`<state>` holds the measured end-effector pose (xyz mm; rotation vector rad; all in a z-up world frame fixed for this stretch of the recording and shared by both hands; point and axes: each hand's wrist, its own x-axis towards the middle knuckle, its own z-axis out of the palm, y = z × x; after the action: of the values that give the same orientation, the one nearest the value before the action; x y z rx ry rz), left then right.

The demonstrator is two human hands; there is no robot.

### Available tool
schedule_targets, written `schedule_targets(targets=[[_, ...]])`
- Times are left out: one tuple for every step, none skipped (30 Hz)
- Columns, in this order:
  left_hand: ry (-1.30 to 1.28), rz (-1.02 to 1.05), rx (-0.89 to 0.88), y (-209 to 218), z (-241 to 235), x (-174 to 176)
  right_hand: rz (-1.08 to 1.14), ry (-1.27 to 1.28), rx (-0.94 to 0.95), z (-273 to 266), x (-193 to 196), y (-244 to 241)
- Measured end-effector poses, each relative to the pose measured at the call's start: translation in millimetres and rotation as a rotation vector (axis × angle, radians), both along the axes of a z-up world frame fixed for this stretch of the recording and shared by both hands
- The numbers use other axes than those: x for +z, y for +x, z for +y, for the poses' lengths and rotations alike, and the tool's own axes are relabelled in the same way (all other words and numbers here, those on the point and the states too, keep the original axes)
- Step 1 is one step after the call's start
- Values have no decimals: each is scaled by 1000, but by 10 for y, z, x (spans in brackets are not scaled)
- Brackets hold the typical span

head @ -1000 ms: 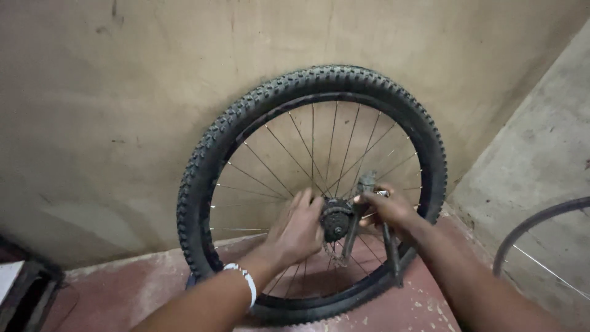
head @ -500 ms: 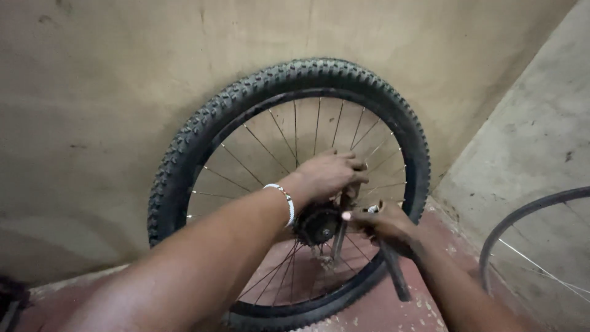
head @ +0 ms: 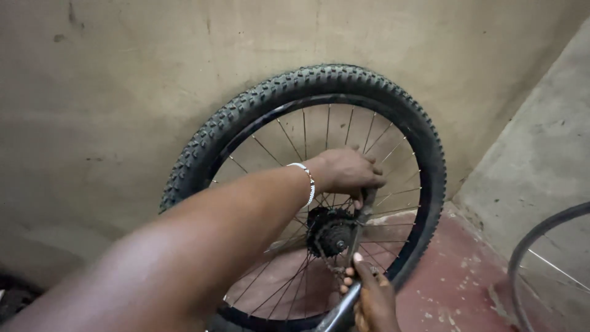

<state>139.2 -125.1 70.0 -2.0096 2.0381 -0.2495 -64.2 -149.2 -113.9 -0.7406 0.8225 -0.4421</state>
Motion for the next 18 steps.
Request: schedule_targets(targets=[[0, -1, 3, 70, -19, -42, -1, 0, 3, 56, 134, -17], [10, 6, -43, 105, -53, -85, 87, -5, -8, 104, 266, -69], [20, 12, -88, 133, -87, -124, 174, -10, -19, 152, 402, -129], [22, 15, -81, -15, 46, 18, 176, -8, -11, 171, 372, -159], [80, 77, -4, -165, 181, 168, 157, -4, -37, 194, 350, -192], [138, 126, 65, -293, 298, 358, 124, 1, -70, 216, 341, -181], [139, 116, 65, -278, 384, 396, 114, 3, -70, 174, 259, -119], [115, 109, 102, -311, 502, 385, 167, -57, -29, 168, 159, -139], [91, 102, 140, -352, 624, 370, 219, -117, 14, 166, 56, -169], [93, 105, 142, -458, 695, 386, 222, -115, 16, 179, 187, -230], [30, 50, 211, -565, 766, 402, 160, -116, 49, 193, 319, -291], [-27, 1, 283, -665, 885, 411, 103, -112, 86, 255, 451, -353], [-19, 11, 290, -671, 915, 312, 113, -106, 93, 285, 534, -376], [-136, -26, 272, -701, 948, 194, 59, -89, 140, 311, 604, -422], [-253, -63, 255, -730, 985, 78, 6, -71, 186, 339, 676, -463], [-257, -64, 258, -886, 1007, 186, 4, -75, 189, 382, 714, -499], [-134, -27, 391, -1043, 1014, 294, -43, -73, 206, 410, 754, -537], [-9, 3, 518, -1209, 975, 401, -98, -69, 217, 405, 778, -577]])
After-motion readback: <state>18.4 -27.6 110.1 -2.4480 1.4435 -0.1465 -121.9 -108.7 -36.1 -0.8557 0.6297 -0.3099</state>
